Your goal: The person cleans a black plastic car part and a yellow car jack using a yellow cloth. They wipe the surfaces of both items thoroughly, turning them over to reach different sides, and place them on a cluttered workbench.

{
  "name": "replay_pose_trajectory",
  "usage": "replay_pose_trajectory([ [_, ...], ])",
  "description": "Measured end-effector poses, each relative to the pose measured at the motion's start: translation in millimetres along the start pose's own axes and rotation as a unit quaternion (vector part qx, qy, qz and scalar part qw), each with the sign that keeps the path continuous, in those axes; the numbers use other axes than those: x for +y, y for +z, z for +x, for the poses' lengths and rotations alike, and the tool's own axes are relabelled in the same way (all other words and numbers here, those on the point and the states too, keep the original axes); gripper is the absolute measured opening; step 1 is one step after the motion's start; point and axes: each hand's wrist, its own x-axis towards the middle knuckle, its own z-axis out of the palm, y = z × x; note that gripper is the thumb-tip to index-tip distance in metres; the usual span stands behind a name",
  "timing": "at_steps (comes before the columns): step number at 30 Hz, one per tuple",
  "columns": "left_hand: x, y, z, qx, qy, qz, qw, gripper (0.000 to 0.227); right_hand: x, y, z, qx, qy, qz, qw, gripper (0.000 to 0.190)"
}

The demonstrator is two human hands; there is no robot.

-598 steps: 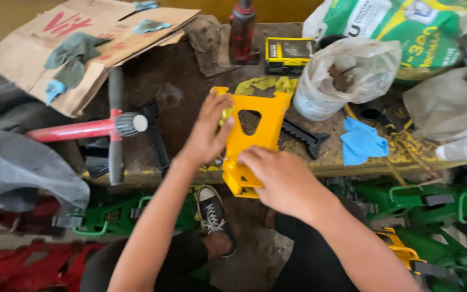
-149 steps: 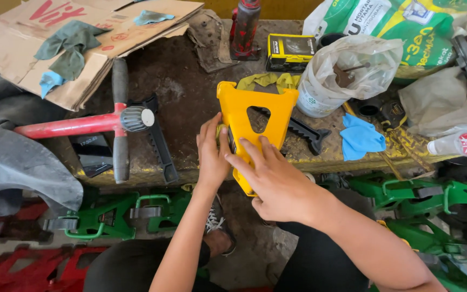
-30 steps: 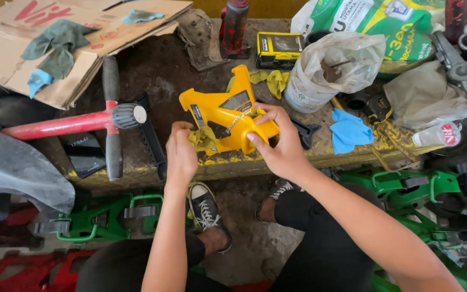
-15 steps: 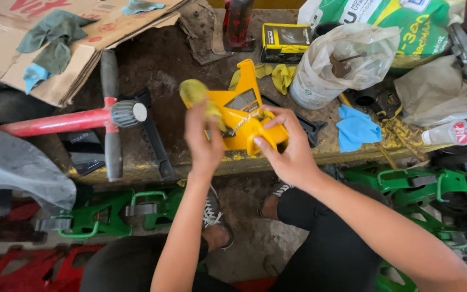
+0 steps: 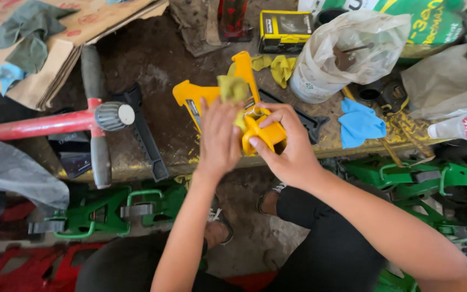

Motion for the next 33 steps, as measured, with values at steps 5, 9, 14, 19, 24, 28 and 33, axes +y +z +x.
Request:
replay_pose_trajectory([
  [5,-44,-12,-8,0.041,-0.048,0.039,0.997,0.039,-20,-13,14,-0.047,0.008,-0.056,0.997,0.03],
  [9,-43,-14,-14,0.08,-0.1,0.01,0.992,0.043,-17,-15,17,-0.064,-0.013,-0.083,0.994,0.032],
  [14,-42,-1,-29,0.13,-0.099,0.034,0.986,0.042,-45,-28,32,-0.122,-0.013,-0.126,0.984,0.066],
  [19,-39,18,-49,0.164,-0.104,0.056,0.979,0.04,-59,-20,48,-0.197,0.049,-0.258,0.944,0.057],
  [24,-38,27,-60,0.161,-0.125,0.049,0.978,0.043,-61,9,51,-0.153,0.033,-0.388,0.908,0.031],
  [28,-38,26,-64,0.155,-0.115,0.061,0.979,0.043,-58,35,64,-0.135,0.07,-0.457,0.876,0.037],
  [33,-43,27,-68,0.136,-0.128,0.071,0.98,0.043,-52,33,62,-0.129,0.037,-0.466,0.875,0.019],
])
